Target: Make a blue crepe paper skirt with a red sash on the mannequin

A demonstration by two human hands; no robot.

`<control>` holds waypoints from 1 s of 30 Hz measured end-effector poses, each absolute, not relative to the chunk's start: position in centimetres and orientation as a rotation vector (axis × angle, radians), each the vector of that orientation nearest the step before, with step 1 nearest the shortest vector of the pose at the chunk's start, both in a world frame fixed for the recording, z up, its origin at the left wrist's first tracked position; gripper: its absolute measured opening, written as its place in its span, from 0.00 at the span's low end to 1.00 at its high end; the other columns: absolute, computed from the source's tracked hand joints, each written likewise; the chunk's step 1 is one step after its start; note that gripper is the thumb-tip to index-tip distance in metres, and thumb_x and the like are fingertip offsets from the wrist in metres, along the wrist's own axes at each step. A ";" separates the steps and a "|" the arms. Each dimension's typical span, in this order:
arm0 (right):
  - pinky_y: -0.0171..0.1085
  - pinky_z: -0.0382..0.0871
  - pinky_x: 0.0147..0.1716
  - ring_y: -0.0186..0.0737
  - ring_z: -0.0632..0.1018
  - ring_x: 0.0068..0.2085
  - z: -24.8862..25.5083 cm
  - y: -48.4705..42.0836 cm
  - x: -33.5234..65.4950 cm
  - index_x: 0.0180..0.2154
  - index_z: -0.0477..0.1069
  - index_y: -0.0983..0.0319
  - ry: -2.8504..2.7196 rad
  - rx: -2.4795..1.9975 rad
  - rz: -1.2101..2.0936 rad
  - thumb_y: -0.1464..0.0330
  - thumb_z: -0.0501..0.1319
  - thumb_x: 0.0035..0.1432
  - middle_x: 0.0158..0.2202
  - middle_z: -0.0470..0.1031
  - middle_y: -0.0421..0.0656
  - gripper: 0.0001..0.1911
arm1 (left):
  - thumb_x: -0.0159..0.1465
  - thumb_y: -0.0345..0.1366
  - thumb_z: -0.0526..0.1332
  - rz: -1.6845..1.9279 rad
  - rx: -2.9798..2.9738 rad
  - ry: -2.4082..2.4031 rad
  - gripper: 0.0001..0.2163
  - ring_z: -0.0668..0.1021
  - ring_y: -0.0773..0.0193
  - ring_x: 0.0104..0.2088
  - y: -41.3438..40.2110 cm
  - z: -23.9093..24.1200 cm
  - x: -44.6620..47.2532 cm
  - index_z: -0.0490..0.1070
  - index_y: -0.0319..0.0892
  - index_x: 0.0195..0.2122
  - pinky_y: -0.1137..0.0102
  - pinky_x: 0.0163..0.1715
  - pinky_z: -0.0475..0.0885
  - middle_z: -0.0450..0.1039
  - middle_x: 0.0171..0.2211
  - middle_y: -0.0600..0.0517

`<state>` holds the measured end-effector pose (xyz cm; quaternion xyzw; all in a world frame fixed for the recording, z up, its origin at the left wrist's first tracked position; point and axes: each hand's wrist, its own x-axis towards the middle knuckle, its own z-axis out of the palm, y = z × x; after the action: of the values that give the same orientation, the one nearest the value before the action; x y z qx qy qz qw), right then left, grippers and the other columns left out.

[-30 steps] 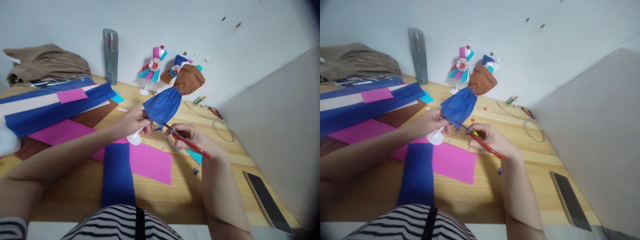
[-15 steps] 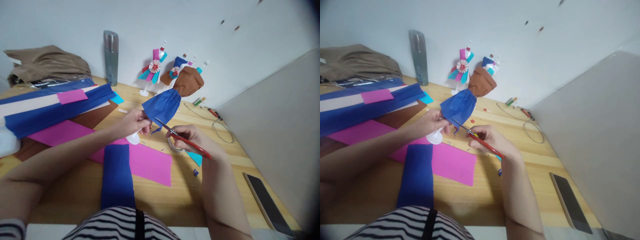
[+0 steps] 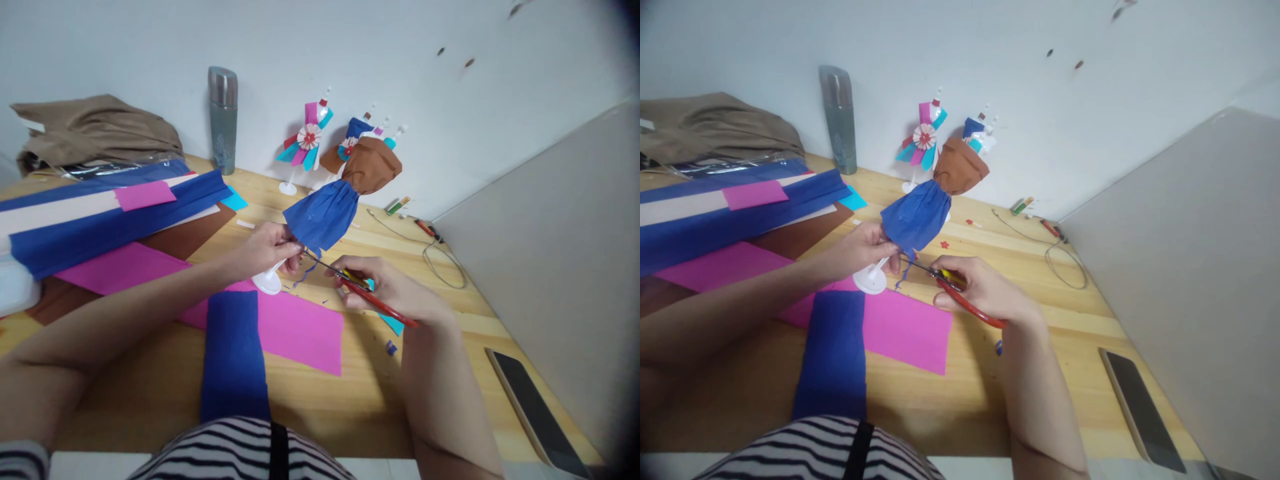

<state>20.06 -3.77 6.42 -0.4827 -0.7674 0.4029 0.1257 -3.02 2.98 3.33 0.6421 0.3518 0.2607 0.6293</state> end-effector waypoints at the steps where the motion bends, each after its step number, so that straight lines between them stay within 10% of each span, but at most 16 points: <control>1: 0.37 0.64 0.29 0.38 0.68 0.28 6.4 -3.8 20.2 0.38 0.69 0.63 -2.230 -1.391 1.185 0.48 0.66 0.53 0.27 0.69 0.40 0.25 | 0.64 0.23 0.55 0.599 1.467 0.805 0.12 0.72 0.74 0.18 2.9 3.4 -3.1 0.69 0.36 0.24 0.79 0.22 0.66 0.71 0.18 0.55; 30: 0.37 0.65 0.30 0.37 0.69 0.30 5.3 -3.5 20.2 0.41 0.71 0.64 -2.079 -1.202 1.265 0.48 0.65 0.55 0.30 0.69 0.41 0.26 | 0.63 0.25 0.58 0.622 1.465 0.847 0.12 0.74 0.72 0.20 2.5 2.9 -2.5 0.72 0.35 0.23 0.77 0.24 0.67 0.75 0.19 0.53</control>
<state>20.16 -3.46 5.34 -0.4326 -0.7486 0.4555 0.2120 -2.53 2.46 2.89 0.6373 0.3683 0.2707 0.6205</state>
